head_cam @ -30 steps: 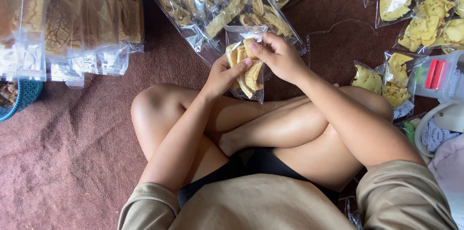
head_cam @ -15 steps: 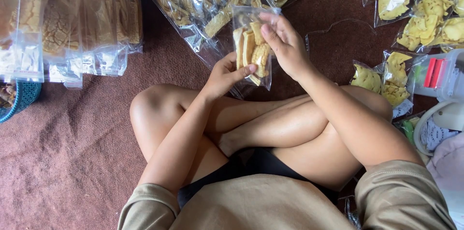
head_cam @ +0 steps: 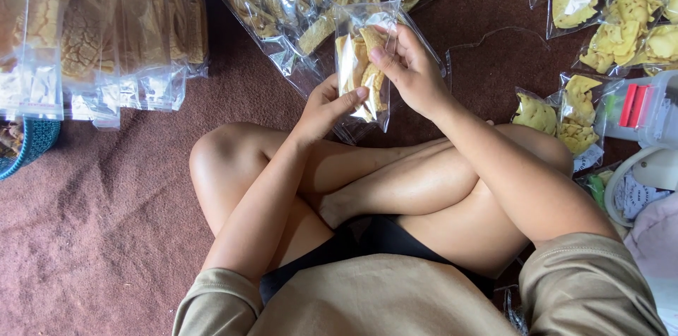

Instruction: Packing individual snack pieces into clear plastic bags while sitting on the floor.

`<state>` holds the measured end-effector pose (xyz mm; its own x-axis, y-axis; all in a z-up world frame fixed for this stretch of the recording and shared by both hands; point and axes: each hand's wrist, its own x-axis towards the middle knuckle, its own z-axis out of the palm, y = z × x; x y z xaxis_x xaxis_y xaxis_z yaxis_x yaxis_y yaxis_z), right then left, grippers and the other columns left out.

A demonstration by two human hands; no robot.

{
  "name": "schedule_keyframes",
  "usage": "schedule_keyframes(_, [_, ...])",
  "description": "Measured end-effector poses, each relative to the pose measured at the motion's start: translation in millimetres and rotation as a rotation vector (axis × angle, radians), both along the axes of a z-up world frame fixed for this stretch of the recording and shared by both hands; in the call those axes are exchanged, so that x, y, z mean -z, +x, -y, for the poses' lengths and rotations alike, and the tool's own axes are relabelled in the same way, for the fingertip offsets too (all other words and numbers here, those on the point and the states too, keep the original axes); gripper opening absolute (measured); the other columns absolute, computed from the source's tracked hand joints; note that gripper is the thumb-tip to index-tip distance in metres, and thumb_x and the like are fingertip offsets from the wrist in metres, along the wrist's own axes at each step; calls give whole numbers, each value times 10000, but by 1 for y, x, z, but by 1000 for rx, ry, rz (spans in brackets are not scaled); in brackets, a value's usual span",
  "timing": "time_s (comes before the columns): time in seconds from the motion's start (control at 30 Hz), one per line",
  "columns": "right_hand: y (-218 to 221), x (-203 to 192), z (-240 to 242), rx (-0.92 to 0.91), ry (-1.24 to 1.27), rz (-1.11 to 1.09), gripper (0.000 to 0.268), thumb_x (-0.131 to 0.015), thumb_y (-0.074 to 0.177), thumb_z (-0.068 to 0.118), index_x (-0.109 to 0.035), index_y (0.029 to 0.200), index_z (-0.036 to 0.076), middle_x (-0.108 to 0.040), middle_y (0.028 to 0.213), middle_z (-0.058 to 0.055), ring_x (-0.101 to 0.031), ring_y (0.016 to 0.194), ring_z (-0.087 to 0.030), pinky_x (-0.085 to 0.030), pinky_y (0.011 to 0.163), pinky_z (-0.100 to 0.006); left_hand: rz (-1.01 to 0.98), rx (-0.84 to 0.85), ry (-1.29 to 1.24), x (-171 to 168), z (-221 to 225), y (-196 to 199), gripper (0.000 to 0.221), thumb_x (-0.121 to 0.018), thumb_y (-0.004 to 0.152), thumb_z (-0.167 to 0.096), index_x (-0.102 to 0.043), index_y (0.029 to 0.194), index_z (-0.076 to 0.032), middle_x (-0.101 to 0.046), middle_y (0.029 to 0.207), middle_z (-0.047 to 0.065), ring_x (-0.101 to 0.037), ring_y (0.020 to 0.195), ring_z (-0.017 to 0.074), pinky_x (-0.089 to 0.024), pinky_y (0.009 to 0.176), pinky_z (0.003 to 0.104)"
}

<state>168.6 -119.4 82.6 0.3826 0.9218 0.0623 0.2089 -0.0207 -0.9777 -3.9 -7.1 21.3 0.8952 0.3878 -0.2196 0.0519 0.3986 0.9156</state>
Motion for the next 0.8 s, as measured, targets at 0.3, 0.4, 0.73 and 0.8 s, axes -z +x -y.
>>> schedule_keyframes(0.3, [3, 0, 3, 28, -23, 32, 387, -530, 1070, 157, -500, 1402, -39, -611, 973, -72, -526, 754, -80, -447, 611, -176, 14, -8, -55, -5, 2, 0, 438, -717, 927, -219, -583, 1242, 54, -677, 999, 109, -654, 850, 133, -547, 773, 235])
schedule_keyframes(0.4, [2, -2, 3, 10, -23, -23, 345, -512, 1075, 103, -488, 1384, -49, -609, 1025, -96, -551, 803, -98, -512, 683, -199, 34, -14, -61, -11, 3, 1, 500, -728, 911, -225, -561, 1274, 75, -683, 1047, 133, -670, 885, 145, -562, 808, 241])
schedule_keyframes(0.73, [-10, 6, 5, 67, -104, -144, 333, -561, 1102, 330, -598, 1314, 76, -662, 1088, -89, -616, 1027, -149, -564, 877, -347, 101, -151, 141, -10, 16, 6, 503, -847, 891, -347, -652, 1198, 0, -703, 955, 184, -676, 923, 264, -570, 811, 420])
schedule_keyframes(0.8, [-3, -6, 7, 114, -87, -112, 318, -565, 1103, 315, -604, 1314, 80, -655, 1130, -104, -610, 1075, -177, -564, 919, -391, 82, -125, 216, -13, 17, 6, 570, -855, 883, -378, -643, 1267, -15, -717, 1004, 235, -704, 950, 318, -585, 819, 470])
